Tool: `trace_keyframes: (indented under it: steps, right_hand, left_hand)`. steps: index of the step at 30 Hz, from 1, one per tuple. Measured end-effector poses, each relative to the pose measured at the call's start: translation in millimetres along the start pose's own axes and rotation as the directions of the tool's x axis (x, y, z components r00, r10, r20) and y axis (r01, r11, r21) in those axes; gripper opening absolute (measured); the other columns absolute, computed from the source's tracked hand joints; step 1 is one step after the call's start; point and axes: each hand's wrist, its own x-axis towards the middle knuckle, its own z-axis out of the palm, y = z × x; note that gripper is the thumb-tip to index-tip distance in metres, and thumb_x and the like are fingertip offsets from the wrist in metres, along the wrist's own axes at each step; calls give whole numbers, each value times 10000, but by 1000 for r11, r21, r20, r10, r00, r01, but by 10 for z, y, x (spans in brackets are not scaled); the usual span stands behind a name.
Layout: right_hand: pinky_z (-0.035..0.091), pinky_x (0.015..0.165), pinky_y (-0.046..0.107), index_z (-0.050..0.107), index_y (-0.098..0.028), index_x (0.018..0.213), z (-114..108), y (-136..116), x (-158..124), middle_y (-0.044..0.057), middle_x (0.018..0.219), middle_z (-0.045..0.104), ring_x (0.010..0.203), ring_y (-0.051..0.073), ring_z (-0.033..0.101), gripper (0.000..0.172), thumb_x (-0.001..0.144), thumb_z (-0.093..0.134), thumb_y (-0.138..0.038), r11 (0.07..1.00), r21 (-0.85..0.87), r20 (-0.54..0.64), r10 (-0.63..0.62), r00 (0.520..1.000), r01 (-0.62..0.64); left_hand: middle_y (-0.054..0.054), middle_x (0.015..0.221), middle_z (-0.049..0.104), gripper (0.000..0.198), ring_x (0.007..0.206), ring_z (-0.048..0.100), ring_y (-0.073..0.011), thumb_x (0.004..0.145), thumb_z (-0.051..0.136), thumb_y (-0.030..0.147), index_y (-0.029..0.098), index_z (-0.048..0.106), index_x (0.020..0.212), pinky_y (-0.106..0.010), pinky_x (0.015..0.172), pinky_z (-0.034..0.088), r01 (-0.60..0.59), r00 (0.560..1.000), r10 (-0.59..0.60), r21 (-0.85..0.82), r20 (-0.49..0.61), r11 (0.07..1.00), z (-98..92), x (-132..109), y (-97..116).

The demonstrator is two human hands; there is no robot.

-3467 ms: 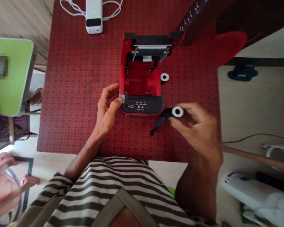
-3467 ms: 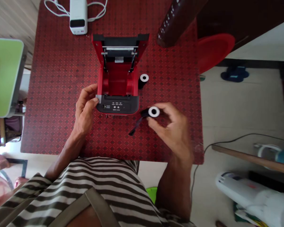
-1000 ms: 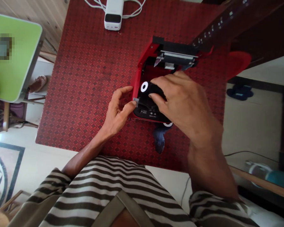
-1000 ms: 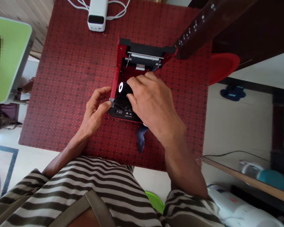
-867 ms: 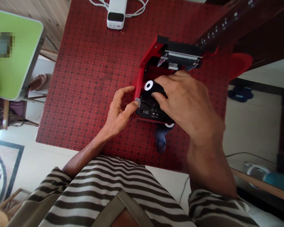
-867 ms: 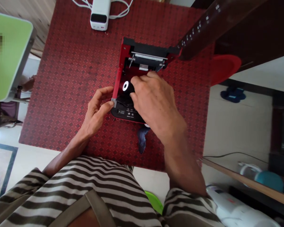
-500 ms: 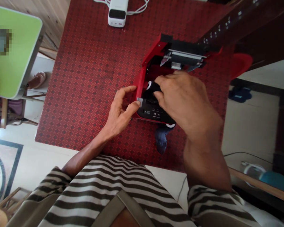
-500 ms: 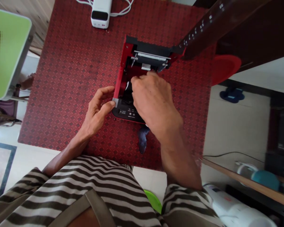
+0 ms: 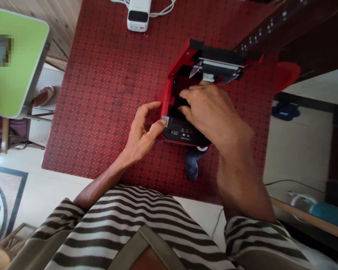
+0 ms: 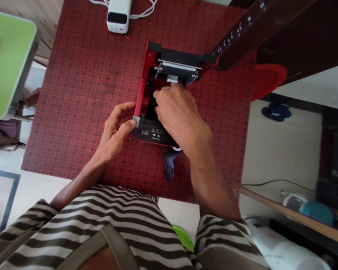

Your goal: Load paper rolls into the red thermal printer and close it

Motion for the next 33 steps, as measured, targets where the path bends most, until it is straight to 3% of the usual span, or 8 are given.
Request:
trace_keyframes:
  steps: [2, 4, 8, 13, 18, 21, 26, 33]
  right_hand:
    - [664, 1349, 747, 879, -347, 1145, -149, -106, -63, 125, 1203, 924, 1380, 472, 864, 109, 1159, 775, -377, 998, 61, -15, -20, 1000, 21]
    - [690, 1319, 717, 933, -379, 1291, -368, -247, -153, 93, 1318, 955, 1365, 447, 893, 227, 1202, 725, -395, 989, 144, 33, -47, 998, 42]
    - [746, 1199, 607, 982, -387, 1286, -649, -470, -347, 26, 1318, 999, 1239, 373, 941, 264, 1218, 736, -454, 964, 250, 148, -131, 980, 91]
    - [748, 1172, 596, 1000, -447, 1205, -536, -489, -440, -11, 1281, 1007, 1206, 356, 947, 270, 1211, 736, -385, 961, 266, 134, -117, 984, 78]
    - [739, 1154, 564, 997, -416, 1217, -502, -420, -419, 0, 1270, 1007, 1166, 343, 948, 286, 1212, 714, -379, 955, 286, 105, -113, 988, 79]
    - [715, 1160, 548, 992, -370, 1238, -541, -381, -407, 34, 1276, 1005, 1179, 352, 942, 281, 1215, 713, -392, 968, 240, 98, -97, 991, 71]
    - [659, 1054, 472, 997, -283, 1179, -600, -370, -358, 88, 1166, 992, 1093, 335, 922, 382, 1252, 631, -365, 982, 170, 212, -121, 970, 85]
    - [649, 1052, 457, 1016, -321, 1281, -630, -355, -283, 54, 1290, 1011, 1164, 334, 948, 369, 1163, 676, -239, 944, 324, 207, -127, 970, 54]
  left_hand:
    - [-103, 1590, 886, 496, 1463, 832, -387, 1163, 882, 676, 346, 833, 1530, -548, 1201, 717, -2, 1000, 2, -4, 0, 1000, 2, 2, -5]
    - [-100, 1595, 890, 491, 1467, 837, -387, 1167, 882, 674, 346, 835, 1529, -544, 1199, 719, -9, 1000, 9, -13, 5, 1000, 1, 0, -9]
    - [-101, 1617, 885, 479, 1487, 838, -390, 1186, 867, 693, 345, 839, 1514, -547, 1197, 721, -32, 1000, 32, -15, 1, 999, -6, -2, -18]
    - [-92, 1564, 899, 517, 1459, 846, -387, 1176, 863, 760, 368, 832, 1510, -587, 1275, 718, -38, 999, 38, -6, 5, 999, -16, 23, -40]
    - [-89, 1551, 901, 538, 1457, 845, -392, 1173, 852, 795, 379, 824, 1512, -607, 1291, 719, -39, 999, 39, -5, 15, 999, -14, 35, -36]
    - [-109, 1600, 860, 554, 1498, 810, -399, 1216, 796, 787, 376, 786, 1588, -641, 1334, 684, -126, 992, 128, 103, -11, 987, -20, 24, 20]
    - [-115, 1659, 807, 419, 1547, 761, -396, 1301, 698, 612, 407, 745, 1663, -671, 1303, 704, -393, 917, 382, 426, 116, 815, -65, 4, 182]
    - [-149, 1724, 731, 275, 1579, 726, -395, 1320, 712, 513, 348, 837, 1502, -648, 1382, 612, -442, 895, 370, 602, 248, 665, -125, 17, 300]
